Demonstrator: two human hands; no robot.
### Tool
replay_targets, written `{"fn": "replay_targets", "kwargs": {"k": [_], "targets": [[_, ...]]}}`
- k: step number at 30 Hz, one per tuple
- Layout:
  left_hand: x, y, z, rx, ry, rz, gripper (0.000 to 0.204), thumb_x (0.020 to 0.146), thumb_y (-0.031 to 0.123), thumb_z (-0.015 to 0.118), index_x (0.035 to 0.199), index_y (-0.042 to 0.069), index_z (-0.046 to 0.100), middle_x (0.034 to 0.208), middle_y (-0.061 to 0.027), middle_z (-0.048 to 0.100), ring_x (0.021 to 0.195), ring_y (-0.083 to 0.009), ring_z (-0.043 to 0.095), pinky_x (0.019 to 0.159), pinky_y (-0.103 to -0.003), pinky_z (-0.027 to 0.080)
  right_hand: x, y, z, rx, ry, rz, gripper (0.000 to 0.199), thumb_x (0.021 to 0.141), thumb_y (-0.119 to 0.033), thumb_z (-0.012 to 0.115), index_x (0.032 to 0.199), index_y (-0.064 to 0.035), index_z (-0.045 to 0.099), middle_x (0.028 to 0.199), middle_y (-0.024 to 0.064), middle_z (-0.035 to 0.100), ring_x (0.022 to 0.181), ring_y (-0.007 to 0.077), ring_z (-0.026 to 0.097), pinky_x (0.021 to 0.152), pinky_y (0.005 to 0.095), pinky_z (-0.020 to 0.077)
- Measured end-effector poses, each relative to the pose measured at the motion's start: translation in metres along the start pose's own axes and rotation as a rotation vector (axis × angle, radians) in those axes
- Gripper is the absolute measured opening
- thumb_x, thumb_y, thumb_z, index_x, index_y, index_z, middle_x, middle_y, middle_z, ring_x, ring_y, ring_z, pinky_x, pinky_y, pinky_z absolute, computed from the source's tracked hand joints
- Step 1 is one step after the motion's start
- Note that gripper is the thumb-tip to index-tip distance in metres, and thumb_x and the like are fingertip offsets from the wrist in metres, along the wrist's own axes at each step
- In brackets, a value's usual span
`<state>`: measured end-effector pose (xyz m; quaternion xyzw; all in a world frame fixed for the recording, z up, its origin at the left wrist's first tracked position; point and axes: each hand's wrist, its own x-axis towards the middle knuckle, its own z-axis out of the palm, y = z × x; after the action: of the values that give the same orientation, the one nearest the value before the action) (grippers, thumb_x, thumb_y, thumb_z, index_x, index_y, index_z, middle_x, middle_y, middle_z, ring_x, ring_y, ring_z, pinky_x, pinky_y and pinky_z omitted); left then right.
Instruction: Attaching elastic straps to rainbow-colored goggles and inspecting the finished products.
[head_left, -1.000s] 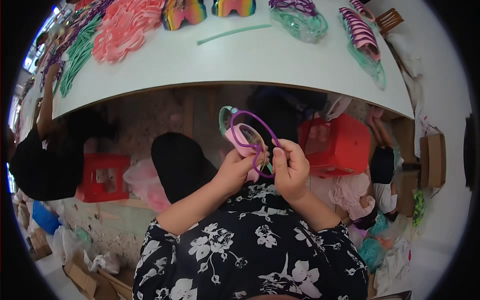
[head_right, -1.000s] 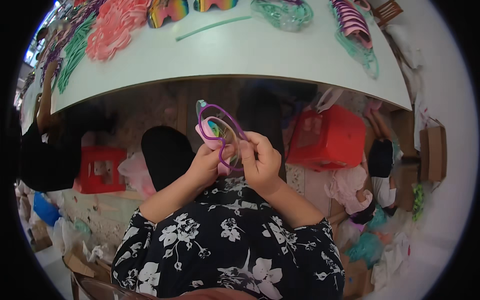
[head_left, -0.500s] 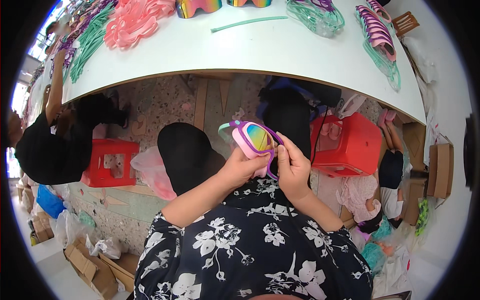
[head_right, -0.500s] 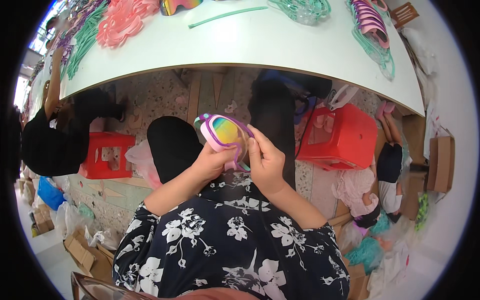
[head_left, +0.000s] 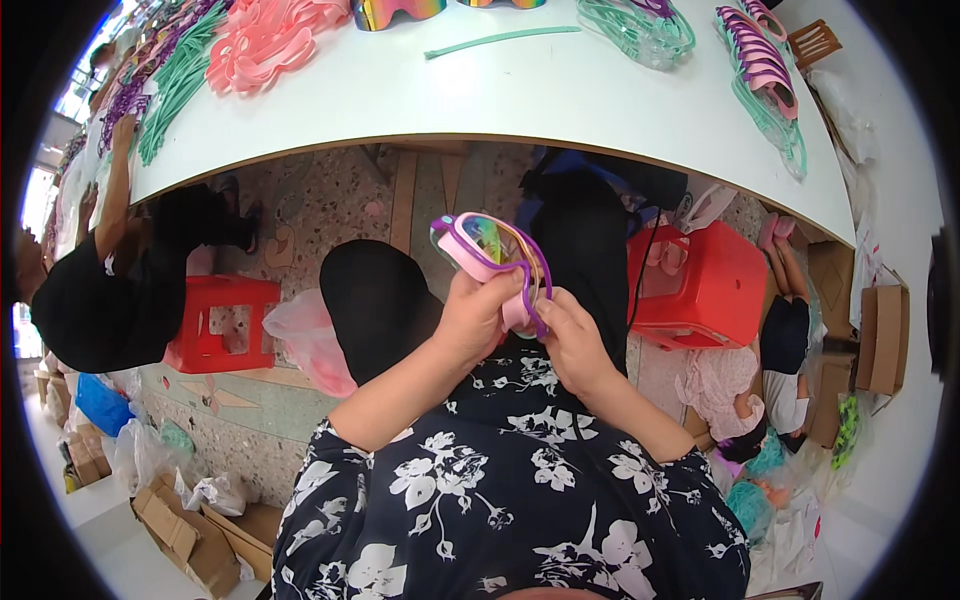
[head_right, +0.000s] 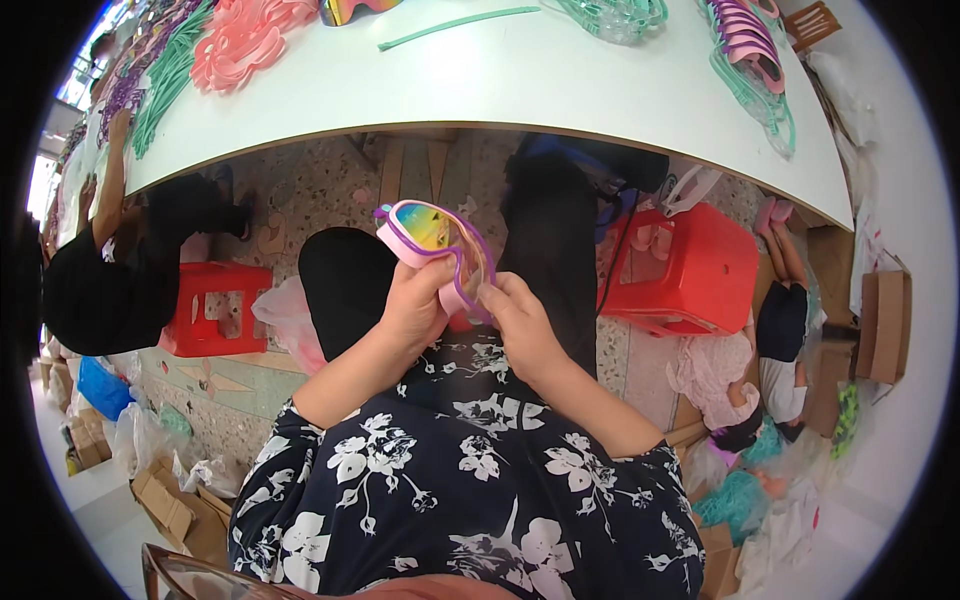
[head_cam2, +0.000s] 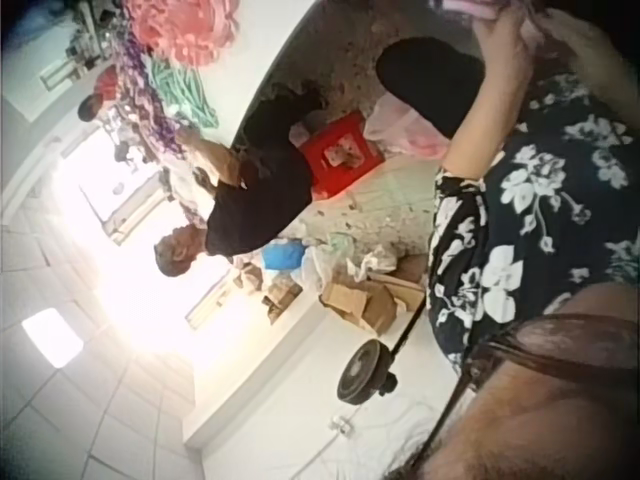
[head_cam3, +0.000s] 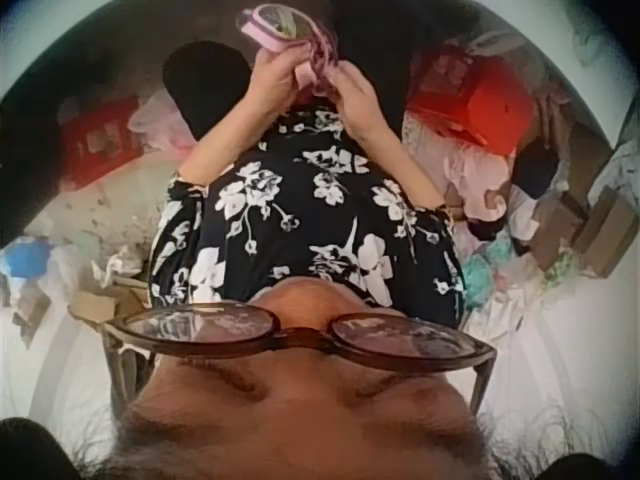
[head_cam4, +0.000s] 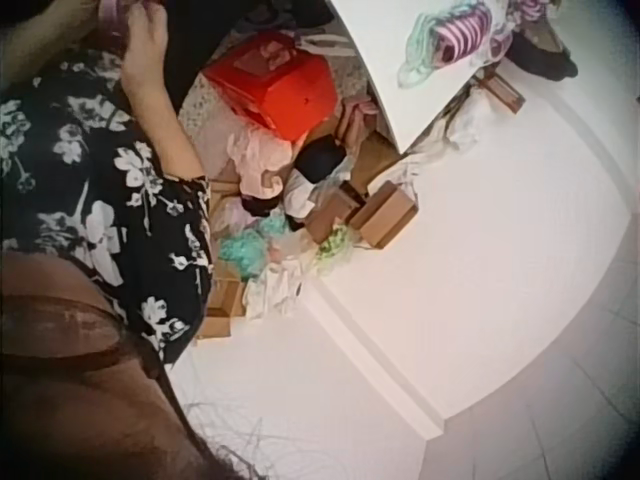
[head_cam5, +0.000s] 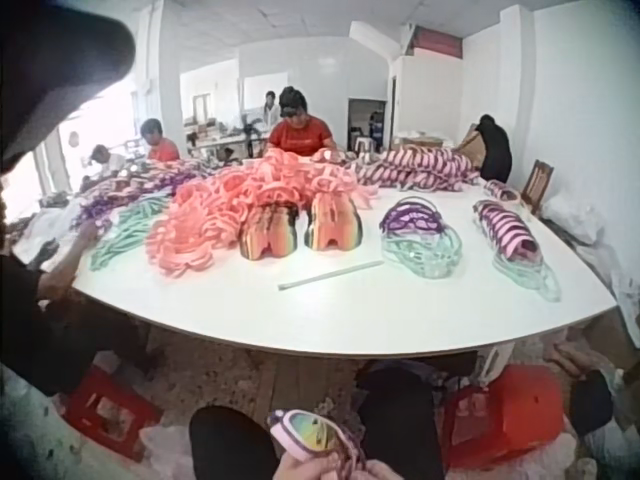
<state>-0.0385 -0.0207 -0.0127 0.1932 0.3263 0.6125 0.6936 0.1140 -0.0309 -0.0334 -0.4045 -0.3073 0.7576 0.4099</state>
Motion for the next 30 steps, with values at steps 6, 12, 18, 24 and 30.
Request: {"fn": "replay_targets", "kwargs": {"k": [6,12,18,24,30], "targets": [[0.008,-0.013,-0.010,0.065,0.052,-0.004,0.028,0.099,0.014,0.058,0.124,0.001,0.055,0.114,-0.0074,0.066,0.100,-0.0185,0.067,0.083,-0.032,0.054,0.022,-0.020,-0.024,-0.058,0.056,-0.043,0.022,0.092,-0.016,0.074,0.104,-0.0010,0.063,0.091,0.0014,0.067,0.083,0.0074,0.061,0.080,0.0225,0.0490],[-0.048,0.026,0.001,1.174,-0.263,0.134,0.010,0.088,0.011,0.072,0.091,0.001,0.072,0.084,-0.0085,0.071,0.074,-0.0188,0.068,0.069,-0.030,0.053,0.053,-0.126,-0.055,-0.646,-0.211,-0.074,0.023,0.078,-0.006,0.082,0.093,-0.0019,0.066,0.082,-0.0003,0.066,0.075,0.0075,0.061,0.070,0.0214,0.0491],[0.015,0.012,0.031,1.309,-0.228,0.437,0.055,0.087,0.023,0.075,0.129,-0.003,0.052,0.116,-0.0204,0.061,0.106,-0.0347,0.062,0.093,-0.041,0.049,0.089,-0.167,-0.044,-1.049,-0.647,0.024,0.023,0.073,-0.011,0.085,0.088,0.0003,0.071,0.080,0.0020,0.069,0.073,0.0083,0.063,0.068,0.0231,0.0496],[0.027,-0.060,0.022,0.878,-0.134,0.082,0.054,0.099,0.022,0.063,0.143,0.002,0.041,0.124,-0.0182,0.060,0.111,-0.0224,0.063,0.094,-0.034,0.051,0.105,-0.139,-0.073,-0.918,-0.600,-0.047,0.023,0.074,-0.011,0.085,0.091,-0.0002,0.073,0.089,0.0040,0.070,0.083,0.0106,0.064,0.074,0.0258,0.0508],[0.028,-0.067,0.016,0.614,-0.081,-0.158,0.051,0.100,0.011,0.058,0.148,0.007,0.041,0.127,-0.0079,0.057,0.109,-0.0130,0.058,0.095,-0.029,0.049,0.045,-0.085,-0.097,-0.748,0.087,-0.430,0.024,0.081,-0.006,0.080,0.101,-0.0011,0.067,0.089,0.0011,0.064,0.085,0.0059,0.060,0.071,0.0229,0.0485]]}}
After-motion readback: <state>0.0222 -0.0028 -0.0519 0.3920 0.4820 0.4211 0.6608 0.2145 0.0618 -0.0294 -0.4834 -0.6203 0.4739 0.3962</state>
